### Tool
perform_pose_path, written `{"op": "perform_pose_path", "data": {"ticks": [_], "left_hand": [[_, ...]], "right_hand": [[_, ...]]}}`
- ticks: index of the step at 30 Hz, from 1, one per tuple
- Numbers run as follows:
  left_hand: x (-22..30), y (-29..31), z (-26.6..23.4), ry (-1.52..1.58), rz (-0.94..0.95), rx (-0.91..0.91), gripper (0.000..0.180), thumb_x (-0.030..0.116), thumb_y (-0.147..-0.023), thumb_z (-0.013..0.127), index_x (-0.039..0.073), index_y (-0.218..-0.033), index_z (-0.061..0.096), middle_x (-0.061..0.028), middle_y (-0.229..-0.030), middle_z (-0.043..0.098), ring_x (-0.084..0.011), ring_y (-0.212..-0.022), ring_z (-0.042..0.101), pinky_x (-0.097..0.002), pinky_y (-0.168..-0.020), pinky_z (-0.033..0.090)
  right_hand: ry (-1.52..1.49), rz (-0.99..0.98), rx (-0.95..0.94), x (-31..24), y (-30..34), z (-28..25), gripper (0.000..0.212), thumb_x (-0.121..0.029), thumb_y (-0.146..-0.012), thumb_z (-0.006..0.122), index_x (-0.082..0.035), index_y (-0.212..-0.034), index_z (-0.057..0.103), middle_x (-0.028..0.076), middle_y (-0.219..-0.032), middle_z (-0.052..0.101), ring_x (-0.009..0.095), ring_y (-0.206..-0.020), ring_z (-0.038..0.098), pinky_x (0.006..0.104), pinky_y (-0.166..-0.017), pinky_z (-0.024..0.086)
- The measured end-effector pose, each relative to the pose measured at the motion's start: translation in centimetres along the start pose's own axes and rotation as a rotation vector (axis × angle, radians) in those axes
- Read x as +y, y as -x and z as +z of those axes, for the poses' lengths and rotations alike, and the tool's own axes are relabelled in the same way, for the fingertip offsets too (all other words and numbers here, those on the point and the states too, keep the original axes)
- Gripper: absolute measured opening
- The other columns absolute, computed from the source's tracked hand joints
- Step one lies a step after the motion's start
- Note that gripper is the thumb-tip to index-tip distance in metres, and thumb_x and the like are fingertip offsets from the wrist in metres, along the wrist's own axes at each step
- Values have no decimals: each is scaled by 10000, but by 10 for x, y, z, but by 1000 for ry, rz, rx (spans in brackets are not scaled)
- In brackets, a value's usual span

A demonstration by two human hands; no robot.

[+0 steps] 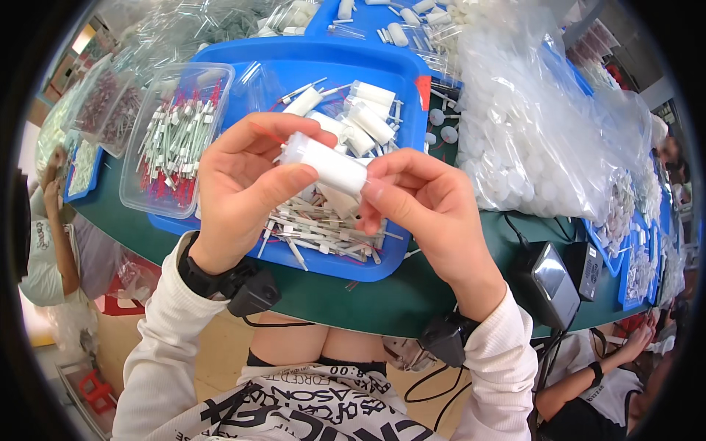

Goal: The person repeatedly picks small white cylindrical components and thin white plastic pieces from a blue tray, inserts the plastic pieces into the cylinders, and places the assembled units back into the tray. The hands work one at a time, handling each component individually throughout the clip.

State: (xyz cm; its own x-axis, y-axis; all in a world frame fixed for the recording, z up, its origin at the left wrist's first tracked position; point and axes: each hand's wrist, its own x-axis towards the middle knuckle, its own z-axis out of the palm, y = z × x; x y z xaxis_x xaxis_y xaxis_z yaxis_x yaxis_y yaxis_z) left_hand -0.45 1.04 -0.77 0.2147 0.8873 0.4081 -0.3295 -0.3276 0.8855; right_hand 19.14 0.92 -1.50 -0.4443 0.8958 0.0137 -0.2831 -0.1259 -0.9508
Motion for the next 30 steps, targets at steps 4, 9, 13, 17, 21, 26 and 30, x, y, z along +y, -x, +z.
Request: {"op": "perform_pose_path", "data": {"ticks": [4, 9, 13, 17, 21, 26, 30], "left_hand": [[1, 3, 4, 7, 90, 76, 394, -77, -732, 626, -24, -1065, 422, -179, -937, 595, -258, -905, 605, -329, -770, 511], [-9, 5, 3, -159, 319, 99, 387, -91, -716, 651, -10, -1011, 413, -167, -917, 581, -307, -895, 610, -359, -741, 541], [-7, 4, 1, -285, 396, 44, 364, -90, -716, 654, -19, -998, 435, -150, -910, 557, -313, -894, 609, -358, -749, 536], [-6, 4, 0, -287, 412, 30, 321, -96, -714, 652, -34, -967, 465, -141, -902, 550, -313, -889, 609, -356, -750, 533], [-9, 2, 1, -245, 390, 43, 286, -102, -709, 653, -46, -940, 493, -133, -892, 556, -284, -885, 611, -340, -741, 532], [-8, 2, 3, -269, 260, 15, 273, -91, -711, 654, -68, -954, 531, -119, -911, 564, -207, -845, 606, -301, -729, 532], [-11, 2, 6, -107, 39, -50, 288, -92, -728, 633, -84, -1001, 541, -124, -946, 569, -184, -848, 594, -283, -724, 531]], "right_hand": [[67, -6, 16, -3, 4, 9, 136, -88, -850, 563, 13, -940, 547, 64, -735, 577, 100, -581, 532, 229, -537, 440], [-101, 116, -40, -5, 5, 14, 142, -112, -872, 538, 3, -954, 531, 45, -711, 550, 65, -526, 470, 202, -451, 382], [-185, 208, -50, -7, 7, 14, 139, -121, -884, 519, -11, -969, 524, 40, -721, 547, 48, -500, 429, 192, -424, 350], [9, 142, -14, -8, 7, 15, 139, -107, -877, 505, -15, -981, 525, 44, -768, 560, 51, -527, 438, 189, -469, 357], [194, -206, 62, -6, 3, 17, 164, -102, -817, 539, -16, -956, 524, 53, -841, 568, 82, -616, 463, 211, -541, 372], [1037, -559, 140, -8, 2, 13, 319, -174, -685, 660, -13, -918, 515, 55, -843, 568, 128, -626, 457, 249, -557, 377], [874, -468, 202, -2, 4, 24, 258, -110, -765, 612, 10, -968, 507, 71, -844, 591, 111, -684, 528, 228, -607, 420]]}}
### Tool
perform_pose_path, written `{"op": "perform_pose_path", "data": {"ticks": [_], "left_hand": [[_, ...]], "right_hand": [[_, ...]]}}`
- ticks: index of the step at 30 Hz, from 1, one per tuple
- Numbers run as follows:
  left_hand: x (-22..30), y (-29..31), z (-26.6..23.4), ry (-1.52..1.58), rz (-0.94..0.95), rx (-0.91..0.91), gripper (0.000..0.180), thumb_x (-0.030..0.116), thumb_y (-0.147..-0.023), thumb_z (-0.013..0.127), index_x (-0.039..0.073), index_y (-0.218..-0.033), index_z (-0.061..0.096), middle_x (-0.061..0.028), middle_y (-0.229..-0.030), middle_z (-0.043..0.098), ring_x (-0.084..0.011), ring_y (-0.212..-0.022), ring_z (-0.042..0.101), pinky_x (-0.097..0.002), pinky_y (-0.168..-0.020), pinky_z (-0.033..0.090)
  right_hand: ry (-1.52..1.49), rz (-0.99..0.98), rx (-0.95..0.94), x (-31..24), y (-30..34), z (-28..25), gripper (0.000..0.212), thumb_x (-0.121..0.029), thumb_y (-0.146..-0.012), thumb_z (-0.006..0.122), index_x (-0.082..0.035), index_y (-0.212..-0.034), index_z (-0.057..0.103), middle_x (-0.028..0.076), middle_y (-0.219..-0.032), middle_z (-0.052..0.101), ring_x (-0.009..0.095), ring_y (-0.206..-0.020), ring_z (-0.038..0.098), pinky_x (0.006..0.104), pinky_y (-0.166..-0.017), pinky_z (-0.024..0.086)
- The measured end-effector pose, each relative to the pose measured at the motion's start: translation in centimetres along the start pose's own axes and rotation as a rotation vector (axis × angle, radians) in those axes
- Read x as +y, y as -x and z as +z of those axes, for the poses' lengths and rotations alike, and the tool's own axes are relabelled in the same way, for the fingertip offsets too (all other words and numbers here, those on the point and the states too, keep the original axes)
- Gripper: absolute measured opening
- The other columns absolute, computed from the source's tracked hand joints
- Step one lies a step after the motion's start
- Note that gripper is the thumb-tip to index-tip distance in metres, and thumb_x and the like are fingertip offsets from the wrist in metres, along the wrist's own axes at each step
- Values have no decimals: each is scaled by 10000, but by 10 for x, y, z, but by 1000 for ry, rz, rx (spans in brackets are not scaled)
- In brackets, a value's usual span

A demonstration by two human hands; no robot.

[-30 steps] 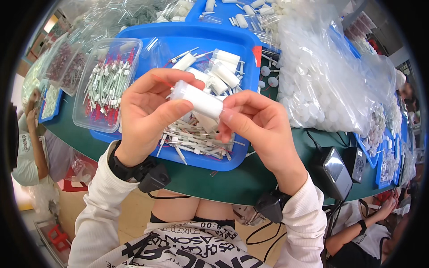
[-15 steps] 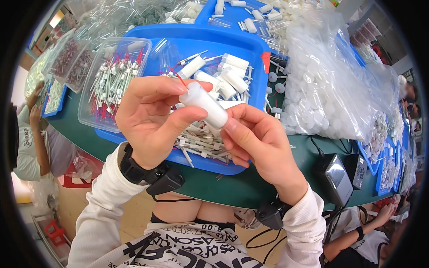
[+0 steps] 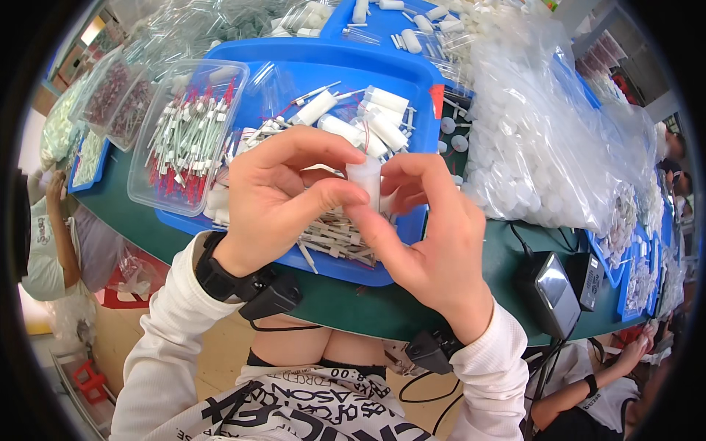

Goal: The person repeatedly picks small white cylindrical components and thin white plastic pieces from a blue tray, inserts the plastic pieces into the cylinders, and places the assembled units back into the tray. The hands work one at a time, handling each component individually throughout the clip.

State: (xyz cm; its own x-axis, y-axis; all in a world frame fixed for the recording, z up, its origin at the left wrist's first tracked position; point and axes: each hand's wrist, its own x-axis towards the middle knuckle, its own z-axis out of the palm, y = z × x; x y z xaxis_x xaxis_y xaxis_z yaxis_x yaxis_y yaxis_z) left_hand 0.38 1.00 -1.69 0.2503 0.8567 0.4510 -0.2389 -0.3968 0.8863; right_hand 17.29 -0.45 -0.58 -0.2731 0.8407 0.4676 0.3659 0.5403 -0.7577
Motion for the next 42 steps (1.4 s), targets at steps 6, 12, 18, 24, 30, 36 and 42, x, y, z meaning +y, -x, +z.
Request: {"op": "perform_pose_path", "data": {"ticks": [6, 12, 18, 24, 30, 36, 42], "left_hand": [[-1, -2, 4, 118, 15, -15, 317, -88, -740, 621, -89, -1045, 535, -146, -1010, 553, -195, -880, 584, -285, -716, 536], [-2, -2, -4, 56, 9, -125, 354, -103, -735, 616, -74, -1073, 516, -156, -1037, 545, -193, -870, 581, -286, -730, 522], [3, -6, -6, -66, 108, 101, 373, -4, -822, 547, -41, -1174, 433, -167, -1049, 553, -176, -881, 570, -303, -756, 484], [4, -10, -13, -158, 97, 362, 332, 58, -848, 519, -8, -1167, 452, -120, -1003, 566, -133, -889, 523, -254, -760, 437], [-3, -7, -16, -243, 31, 317, 315, 66, -803, 569, 31, -1110, 506, -87, -1021, 552, -145, -928, 500, -277, -780, 414], [0, -1, -14, -404, -28, 154, 286, 61, -830, 536, -11, -1103, 499, -114, -1083, 540, -143, -1014, 477, -266, -832, 393], [5, 0, -11, -206, -120, 119, 217, 73, -862, 509, -19, -1059, 522, -80, -904, 605, -113, -854, 555, -247, -788, 412]], "right_hand": [[-713, 275, -106, 3, 3, -4, 196, -71, -884, 497, 42, -1042, 472, 87, -860, 609, 104, -761, 568, 230, -676, 455], [-784, 326, -125, 3, 5, -3, 183, -77, -881, 505, 37, -1022, 483, 85, -861, 609, 106, -766, 571, 230, -678, 458], [-534, 222, 228, 13, -13, -21, 205, -87, -846, 566, 17, -1021, 545, 63, -889, 615, 88, -783, 561, 216, -629, 447], [144, 91, 246, 26, -41, -19, 265, -189, -759, 670, -40, -960, 584, 20, -750, 604, 59, -546, 428, 210, -502, 374], [143, 78, 275, 26, -51, -28, 166, -169, -813, 567, -41, -914, 599, 56, -692, 597, 168, -538, 474, 274, -530, 396], [723, 136, -166, 18, -21, -67, 140, -192, -705, 607, -56, -720, 636, 77, -656, 608, 247, -629, 549, 353, -593, 431], [1011, -70, -135, 25, -6, -50, 200, -214, -754, 580, -55, -633, 577, 74, -616, 573, 300, -621, 535, 410, -602, 419]]}}
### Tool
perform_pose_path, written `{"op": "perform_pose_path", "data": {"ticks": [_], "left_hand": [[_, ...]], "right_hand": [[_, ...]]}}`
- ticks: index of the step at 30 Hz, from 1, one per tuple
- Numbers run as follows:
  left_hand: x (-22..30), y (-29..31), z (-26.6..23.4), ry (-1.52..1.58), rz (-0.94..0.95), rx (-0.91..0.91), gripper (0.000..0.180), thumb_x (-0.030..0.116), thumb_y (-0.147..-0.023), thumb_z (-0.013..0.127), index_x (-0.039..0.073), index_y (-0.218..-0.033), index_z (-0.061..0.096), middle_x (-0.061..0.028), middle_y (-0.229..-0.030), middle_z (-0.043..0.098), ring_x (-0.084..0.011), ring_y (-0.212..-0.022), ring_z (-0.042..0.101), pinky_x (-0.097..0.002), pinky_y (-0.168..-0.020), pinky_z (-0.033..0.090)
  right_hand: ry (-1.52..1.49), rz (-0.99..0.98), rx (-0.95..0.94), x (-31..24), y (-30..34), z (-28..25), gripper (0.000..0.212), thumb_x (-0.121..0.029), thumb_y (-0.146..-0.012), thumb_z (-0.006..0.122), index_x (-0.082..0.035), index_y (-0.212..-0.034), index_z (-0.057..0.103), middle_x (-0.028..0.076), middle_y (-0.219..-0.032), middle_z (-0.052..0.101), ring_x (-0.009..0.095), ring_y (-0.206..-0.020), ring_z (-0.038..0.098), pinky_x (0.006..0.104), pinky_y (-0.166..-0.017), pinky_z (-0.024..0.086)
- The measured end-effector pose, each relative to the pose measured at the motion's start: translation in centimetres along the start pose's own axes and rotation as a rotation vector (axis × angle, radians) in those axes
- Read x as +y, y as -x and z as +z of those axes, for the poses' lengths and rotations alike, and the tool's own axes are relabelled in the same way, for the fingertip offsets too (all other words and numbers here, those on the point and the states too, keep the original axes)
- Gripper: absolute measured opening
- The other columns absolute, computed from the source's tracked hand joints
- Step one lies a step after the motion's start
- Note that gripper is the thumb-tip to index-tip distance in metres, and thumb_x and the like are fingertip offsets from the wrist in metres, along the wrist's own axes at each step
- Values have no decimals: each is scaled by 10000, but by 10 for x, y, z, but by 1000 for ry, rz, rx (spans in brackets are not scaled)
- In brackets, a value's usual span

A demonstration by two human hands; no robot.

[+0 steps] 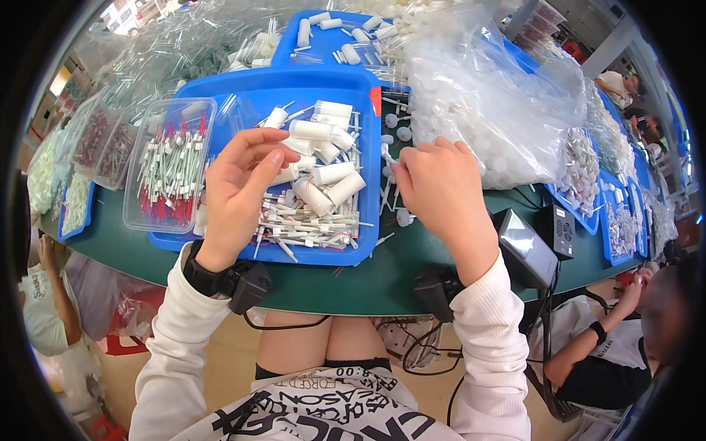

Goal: The person repeatedly picks small white cylindrical components and thin white plastic pieces from a blue tray, inserts the plastic pieces into the cylinders, and places the assembled units back into the tray. The hands work one at a time, handling each component individually throughout the clip.

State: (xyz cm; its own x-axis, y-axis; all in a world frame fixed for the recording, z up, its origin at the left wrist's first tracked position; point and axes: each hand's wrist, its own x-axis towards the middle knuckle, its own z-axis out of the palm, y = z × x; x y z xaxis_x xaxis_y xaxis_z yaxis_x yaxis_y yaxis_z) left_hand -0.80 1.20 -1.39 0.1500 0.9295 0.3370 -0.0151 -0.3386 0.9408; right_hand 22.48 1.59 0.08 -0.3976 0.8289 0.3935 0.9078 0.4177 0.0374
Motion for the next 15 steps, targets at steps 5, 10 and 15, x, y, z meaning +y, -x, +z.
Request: {"op": "perform_pose_path", "data": {"ticks": [5, 10, 15], "left_hand": [[-3, 3, -3, 57, -82, -37, 236, 81, -866, 516, -26, -1076, 519, -63, -834, 597, -94, -814, 545, -228, -746, 416], [12, -6, 6, 355, -186, -89, 277, 126, -837, 593, -8, -1071, 529, -50, -791, 608, -62, -641, 521, -198, -544, 401], [10, -21, -7, 460, -187, -56, 279, 163, -876, 524, -11, -1094, 524, -73, -813, 595, -101, -645, 520, -241, -639, 428]], "right_hand": [[-6, 209, 114, -15, 2, -46, 183, -161, -796, 554, -37, -662, 534, 85, -629, 554, 292, -566, 516, 378, -535, 405], [-609, 53, 116, -46, -16, -54, 120, -124, -800, 579, -43, -724, 535, 100, -610, 506, 286, -533, 503, 341, -475, 374], [-553, -95, -78, -38, -56, -46, 191, -221, -834, 547, -43, -769, 567, 110, -637, 531, 285, -566, 521, 361, -508, 392]]}}
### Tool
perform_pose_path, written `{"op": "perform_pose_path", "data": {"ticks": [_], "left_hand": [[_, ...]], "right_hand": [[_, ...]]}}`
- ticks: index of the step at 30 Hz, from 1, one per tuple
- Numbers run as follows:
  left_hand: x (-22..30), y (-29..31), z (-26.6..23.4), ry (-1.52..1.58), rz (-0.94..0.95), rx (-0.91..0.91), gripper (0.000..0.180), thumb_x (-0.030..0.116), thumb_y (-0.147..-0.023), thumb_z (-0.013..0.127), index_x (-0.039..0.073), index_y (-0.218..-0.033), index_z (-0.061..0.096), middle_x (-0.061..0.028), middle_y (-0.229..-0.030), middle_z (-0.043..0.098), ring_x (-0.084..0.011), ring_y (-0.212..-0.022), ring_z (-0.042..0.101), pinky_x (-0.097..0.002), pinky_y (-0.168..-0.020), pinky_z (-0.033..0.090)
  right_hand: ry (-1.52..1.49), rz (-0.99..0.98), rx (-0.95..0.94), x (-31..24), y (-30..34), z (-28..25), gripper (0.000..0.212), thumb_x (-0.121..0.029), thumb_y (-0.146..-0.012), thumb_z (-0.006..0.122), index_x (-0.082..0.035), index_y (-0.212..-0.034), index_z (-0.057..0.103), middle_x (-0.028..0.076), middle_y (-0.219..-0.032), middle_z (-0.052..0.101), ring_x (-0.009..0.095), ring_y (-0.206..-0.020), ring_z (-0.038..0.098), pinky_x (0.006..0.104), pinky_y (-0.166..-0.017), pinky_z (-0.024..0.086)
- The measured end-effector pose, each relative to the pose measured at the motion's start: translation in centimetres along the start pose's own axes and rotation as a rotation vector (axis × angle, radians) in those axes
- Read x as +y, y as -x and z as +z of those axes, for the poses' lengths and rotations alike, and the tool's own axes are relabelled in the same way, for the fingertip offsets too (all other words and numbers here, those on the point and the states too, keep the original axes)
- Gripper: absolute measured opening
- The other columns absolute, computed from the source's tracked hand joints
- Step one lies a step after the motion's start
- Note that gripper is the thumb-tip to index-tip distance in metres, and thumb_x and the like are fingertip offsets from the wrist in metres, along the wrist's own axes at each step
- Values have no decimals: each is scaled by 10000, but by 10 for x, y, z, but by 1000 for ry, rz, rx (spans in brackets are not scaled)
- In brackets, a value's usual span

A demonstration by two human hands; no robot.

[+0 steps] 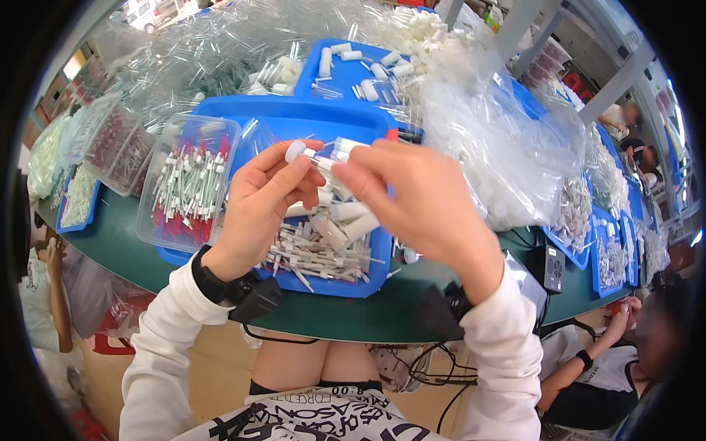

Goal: The person repeatedly picks small white cylindrical components and thin white plastic pieces from a blue tray, inserts the plastic pieces into the cylinders, and places the assembled units back into the tray. The hands work one at a time, handling each component individually throughout the clip.

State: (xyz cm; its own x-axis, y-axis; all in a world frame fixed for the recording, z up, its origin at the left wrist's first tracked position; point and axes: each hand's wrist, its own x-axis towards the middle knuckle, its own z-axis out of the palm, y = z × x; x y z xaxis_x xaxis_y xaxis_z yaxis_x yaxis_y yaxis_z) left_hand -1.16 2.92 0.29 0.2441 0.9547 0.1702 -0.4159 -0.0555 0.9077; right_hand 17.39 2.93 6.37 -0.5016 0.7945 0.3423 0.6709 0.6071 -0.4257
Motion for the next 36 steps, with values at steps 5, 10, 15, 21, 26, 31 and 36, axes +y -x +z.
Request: {"op": "perform_pose_path", "data": {"ticks": [5, 10, 15, 21, 26, 31, 36], "left_hand": [[-4, -4, -4, 74, 40, 132, 204, 92, -853, 505, 0, -1034, 523, -117, -851, 599, -138, -697, 558, -254, -677, 446], [-3, -1, -7, 223, -111, 63, 238, -4, -793, 479, 14, -1030, 495, -143, -915, 565, -166, -676, 552, -284, -606, 455], [-1, 2, -9, 354, -303, 12, 254, 53, -796, 483, 34, -1049, 478, -122, -944, 523, -143, -630, 500, -291, -562, 432], [-4, 0, -10, 381, -260, 2, 247, 174, -853, 470, 30, -1053, 485, -112, -941, 512, -129, -649, 459, -276, -618, 393], [-7, -2, -7, 226, -144, -5, 340, 224, -908, 474, -26, -1137, 502, -75, -924, 515, -105, -681, 474, -251, -655, 402], [-9, -2, -8, 162, -60, -3, 304, 150, -895, 496, -26, -1143, 497, -66, -961, 530, -112, -781, 508, -262, -726, 420], [-3, 5, -12, 135, 107, 83, 299, 104, -880, 517, -29, -1145, 480, -72, -979, 538, -140, -873, 532, -292, -802, 433]], "right_hand": [[-19, 126, 197, 87, -98, 16, 336, -344, -811, 533, -20, -817, 620, 144, -738, 623, 280, -685, 593, 353, -628, 449], [455, 389, -39, 146, -150, 52, 345, -339, -754, 565, -44, -919, 629, 173, -847, 635, 319, -821, 614, 387, -724, 475], [530, 474, -14, 135, -163, 57, 358, -302, -748, 543, -44, -988, 610, 186, -965, 614, 344, -899, 592, 414, -751, 468], [205, 94, 21, 132, -176, 72, 371, -307, -711, 571, -4, -925, 599, 205, -914, 615, 360, -844, 589, 418, -747, 459], [272, 80, -55, 138, -171, 71, 348, -279, -658, 632, 9, -849, 581, 198, -877, 615, 350, -826, 586, 409, -727, 457], [97, -8, 379, 111, -132, 35, 287, -225, -673, 639, -1, -818, 532, 174, -799, 597, 325, -760, 592, 390, -669, 458], [7, -21, 393, 59, -47, 7, 253, -154, -703, 649, 1, -855, 520, 138, -776, 539, 255, -675, 552, 334, -595, 442]]}}
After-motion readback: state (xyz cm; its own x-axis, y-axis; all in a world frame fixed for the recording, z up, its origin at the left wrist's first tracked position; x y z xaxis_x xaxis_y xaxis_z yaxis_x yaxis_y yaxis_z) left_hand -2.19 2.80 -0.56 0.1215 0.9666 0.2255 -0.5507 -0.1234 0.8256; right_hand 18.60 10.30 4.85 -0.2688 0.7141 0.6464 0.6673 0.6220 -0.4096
